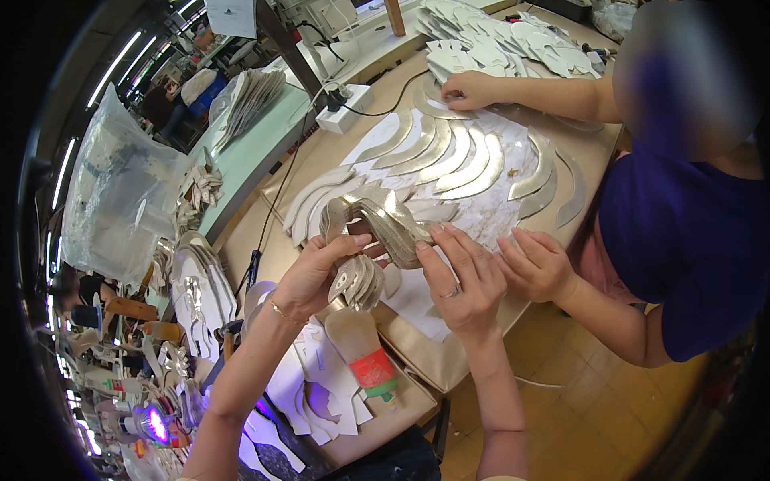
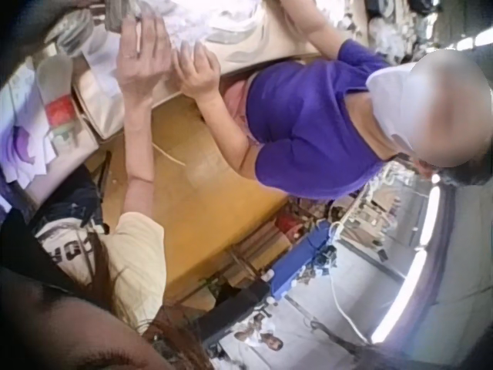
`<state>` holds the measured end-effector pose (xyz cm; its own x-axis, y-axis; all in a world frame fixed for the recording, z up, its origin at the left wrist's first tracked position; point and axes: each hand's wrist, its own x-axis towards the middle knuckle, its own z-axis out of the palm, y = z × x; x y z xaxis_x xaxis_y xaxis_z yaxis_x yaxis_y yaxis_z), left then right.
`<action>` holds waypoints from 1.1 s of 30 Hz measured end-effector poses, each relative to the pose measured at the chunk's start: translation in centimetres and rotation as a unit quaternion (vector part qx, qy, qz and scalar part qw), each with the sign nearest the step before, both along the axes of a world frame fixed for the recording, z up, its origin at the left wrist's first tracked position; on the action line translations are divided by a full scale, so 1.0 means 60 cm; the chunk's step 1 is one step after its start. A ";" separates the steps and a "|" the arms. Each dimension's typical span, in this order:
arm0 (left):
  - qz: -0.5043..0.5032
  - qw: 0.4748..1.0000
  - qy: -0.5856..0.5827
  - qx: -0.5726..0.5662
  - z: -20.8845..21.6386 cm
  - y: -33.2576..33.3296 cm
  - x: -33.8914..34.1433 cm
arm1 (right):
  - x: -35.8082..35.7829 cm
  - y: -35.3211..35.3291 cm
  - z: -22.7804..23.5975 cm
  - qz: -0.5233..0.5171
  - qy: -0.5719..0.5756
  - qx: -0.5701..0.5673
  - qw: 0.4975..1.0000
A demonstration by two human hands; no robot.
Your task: The person handles small metallic decorative pieces, aligning and stacking them by hand. They repeatedly pick up, inspect, and arrange the pieces into neat piles on the workbench. The person also moves stacks of finished pieces to different locations on the table.
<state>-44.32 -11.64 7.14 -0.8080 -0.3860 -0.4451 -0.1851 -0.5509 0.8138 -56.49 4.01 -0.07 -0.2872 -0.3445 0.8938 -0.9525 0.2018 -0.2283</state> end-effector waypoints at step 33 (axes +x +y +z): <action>-0.001 0.999 -0.029 0.017 0.007 -0.012 0.031 | 0.005 0.002 -0.013 0.085 0.019 0.049 0.995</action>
